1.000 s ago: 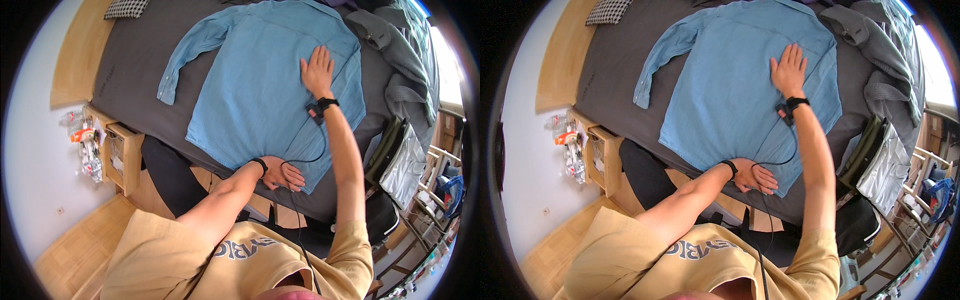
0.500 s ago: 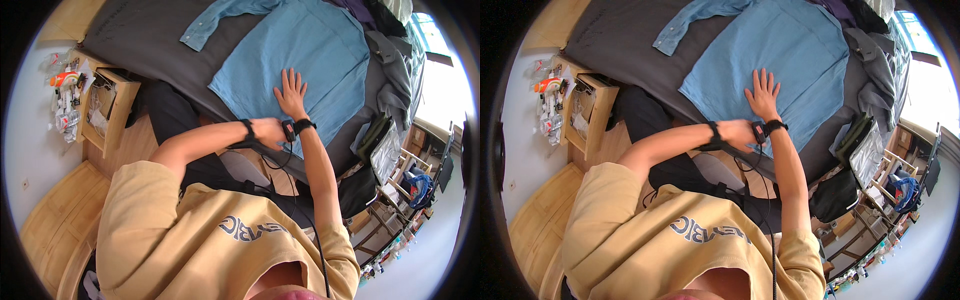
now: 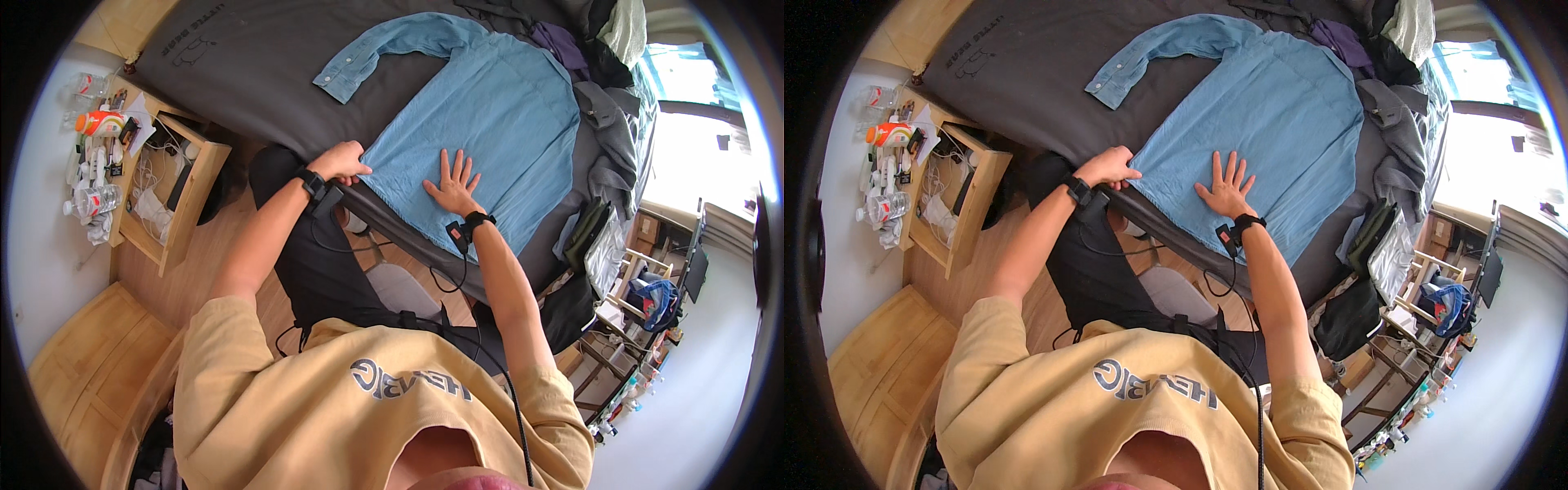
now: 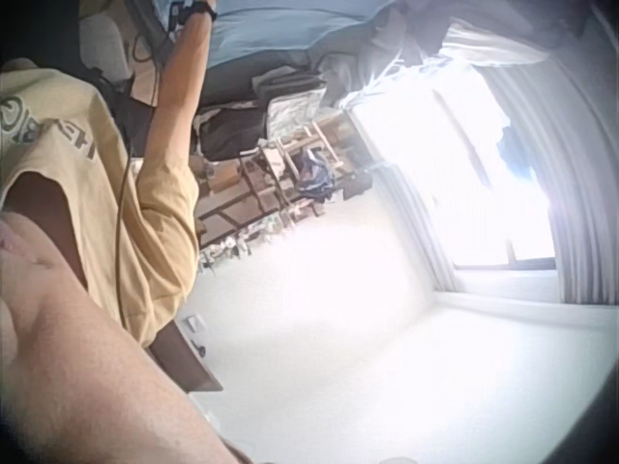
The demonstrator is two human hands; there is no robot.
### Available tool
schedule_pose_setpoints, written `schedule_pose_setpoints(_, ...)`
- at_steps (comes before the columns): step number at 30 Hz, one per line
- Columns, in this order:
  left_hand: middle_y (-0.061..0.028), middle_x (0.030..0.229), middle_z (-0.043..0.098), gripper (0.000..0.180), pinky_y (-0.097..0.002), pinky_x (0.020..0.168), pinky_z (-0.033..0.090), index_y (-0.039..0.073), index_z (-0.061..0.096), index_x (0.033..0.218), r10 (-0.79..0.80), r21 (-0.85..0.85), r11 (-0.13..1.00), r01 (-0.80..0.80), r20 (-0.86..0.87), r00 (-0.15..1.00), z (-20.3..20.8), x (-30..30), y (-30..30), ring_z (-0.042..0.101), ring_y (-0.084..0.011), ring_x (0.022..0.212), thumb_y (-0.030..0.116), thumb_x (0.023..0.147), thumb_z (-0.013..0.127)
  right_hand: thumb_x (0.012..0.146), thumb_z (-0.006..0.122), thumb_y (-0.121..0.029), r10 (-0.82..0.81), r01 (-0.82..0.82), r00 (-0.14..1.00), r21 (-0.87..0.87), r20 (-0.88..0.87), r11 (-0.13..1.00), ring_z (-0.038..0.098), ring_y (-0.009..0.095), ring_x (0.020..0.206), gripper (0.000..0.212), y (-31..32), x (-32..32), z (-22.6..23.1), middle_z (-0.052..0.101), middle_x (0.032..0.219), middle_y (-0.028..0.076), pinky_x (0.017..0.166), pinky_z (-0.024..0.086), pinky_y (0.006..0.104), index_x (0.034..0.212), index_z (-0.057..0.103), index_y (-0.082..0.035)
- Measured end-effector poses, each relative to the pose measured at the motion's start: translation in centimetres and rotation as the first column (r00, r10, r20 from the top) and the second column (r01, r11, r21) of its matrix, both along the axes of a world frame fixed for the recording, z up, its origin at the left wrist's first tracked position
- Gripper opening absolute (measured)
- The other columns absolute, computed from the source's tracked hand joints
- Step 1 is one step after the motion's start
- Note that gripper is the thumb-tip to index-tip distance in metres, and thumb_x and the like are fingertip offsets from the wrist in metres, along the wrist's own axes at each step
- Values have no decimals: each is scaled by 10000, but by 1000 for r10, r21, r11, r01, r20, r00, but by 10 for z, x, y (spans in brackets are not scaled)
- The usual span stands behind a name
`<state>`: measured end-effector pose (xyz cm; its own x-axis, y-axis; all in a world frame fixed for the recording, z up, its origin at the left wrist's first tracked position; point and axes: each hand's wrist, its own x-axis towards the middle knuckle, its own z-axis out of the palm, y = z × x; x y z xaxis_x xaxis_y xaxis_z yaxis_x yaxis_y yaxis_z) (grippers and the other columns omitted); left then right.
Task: The person folds a light-colored short-sleeved shirt, then a pair of black pants, and finally a blue long-sleeved shirt on a bed. Each item is smoothed, folded in half, and placed in a growing stack on the bed.
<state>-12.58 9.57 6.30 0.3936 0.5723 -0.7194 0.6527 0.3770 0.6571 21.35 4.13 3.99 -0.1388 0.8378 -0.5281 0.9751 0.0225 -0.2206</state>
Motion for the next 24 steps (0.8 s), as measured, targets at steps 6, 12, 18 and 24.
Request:
schedule_pose_setpoints(6, -217, 1143, 738, 702, -498, 936, 570, 0, 682, 1162, 669, 731, 533, -427, -55, 741, 4, -52, 74, 709, -402, 1105, 575, 803, 864, 986, 556, -699, -13, 16, 999, -52, 52, 999, -155, 521, 1618, 1050, 3, -6, 6, -130, 1778, 264, 1216, -83, 767, 1747, 3, -234)
schedule_pose_setpoints(12, -231, 1151, 744, 695, -455, 995, 550, -14, 712, 1235, 525, 643, 712, -283, -219, 823, -37, -75, 156, 706, -389, 1138, 481, 789, 908, 998, 526, -710, 3, 3, 997, -79, 79, 997, -145, 498, 1628, 1035, 5, -8, 15, -122, 1784, 247, 1246, -67, 725, 1748, -13, -244)
schedule_pose_setpoints(18, -181, 1144, 777, 567, -422, 949, 573, 47, 743, 1192, 706, 840, 217, -498, 217, 674, 38, -117, 265, 743, -340, 1068, 376, 764, 917, 973, 582, -680, -36, 36, 999, -29, -2, 999, -131, 499, 1631, 1042, 0, -5, 14, -105, 1789, 239, 1241, -53, 748, 1750, 38, -246)
schedule_pose_setpoints(24, -177, 1114, 770, 478, -435, 895, 585, 60, 703, 1213, 215, 952, -141, -273, 298, 930, 255, -49, 296, 743, -332, 1031, 318, 842, 862, 997, 612, -629, 38, -40, 998, -48, -40, 998, 41, 499, 1639, 991, 11, 10, 23, 21, 1793, 231, 1258, 76, 734, 1741, 115, -204)
